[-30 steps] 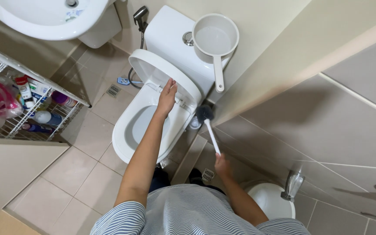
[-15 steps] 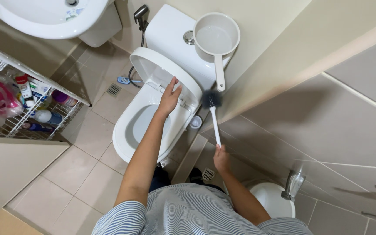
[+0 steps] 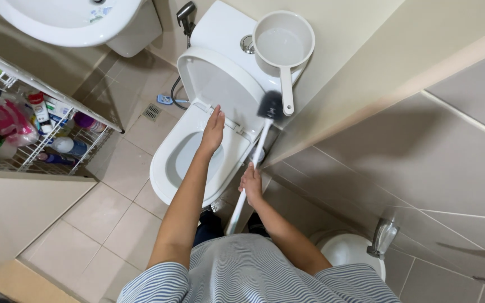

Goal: Scrubbing the toilet bowl and rim using a toilet brush and rinsing with water.

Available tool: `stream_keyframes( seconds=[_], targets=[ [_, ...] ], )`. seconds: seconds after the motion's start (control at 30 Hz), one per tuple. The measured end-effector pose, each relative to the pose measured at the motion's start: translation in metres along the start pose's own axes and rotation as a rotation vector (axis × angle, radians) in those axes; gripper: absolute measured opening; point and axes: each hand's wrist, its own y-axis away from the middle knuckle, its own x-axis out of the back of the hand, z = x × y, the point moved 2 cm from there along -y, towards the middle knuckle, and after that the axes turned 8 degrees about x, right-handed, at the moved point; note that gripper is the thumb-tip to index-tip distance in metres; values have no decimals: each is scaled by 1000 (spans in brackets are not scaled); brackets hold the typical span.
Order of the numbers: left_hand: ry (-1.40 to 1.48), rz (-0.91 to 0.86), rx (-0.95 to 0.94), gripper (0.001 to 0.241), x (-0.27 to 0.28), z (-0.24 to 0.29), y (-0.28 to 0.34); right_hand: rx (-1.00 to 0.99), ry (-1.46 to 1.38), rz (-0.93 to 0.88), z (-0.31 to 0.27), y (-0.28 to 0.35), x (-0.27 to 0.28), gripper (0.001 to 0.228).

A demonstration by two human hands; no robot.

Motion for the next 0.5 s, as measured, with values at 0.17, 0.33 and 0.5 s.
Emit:
stream_keyframes(
  seconds=[0.17,0.33,0.5],
  targets=[
    [-32,26,133,68,15,-75,30,-320,-113,87,52,-16,36,53],
    [-84,61,408,69,16,-66,73,-368,-158,123,41,-16,12,58],
    [-70,72,413,67,20,-68,82,-351,-290,102,19,-14,-20,58]
  ],
)
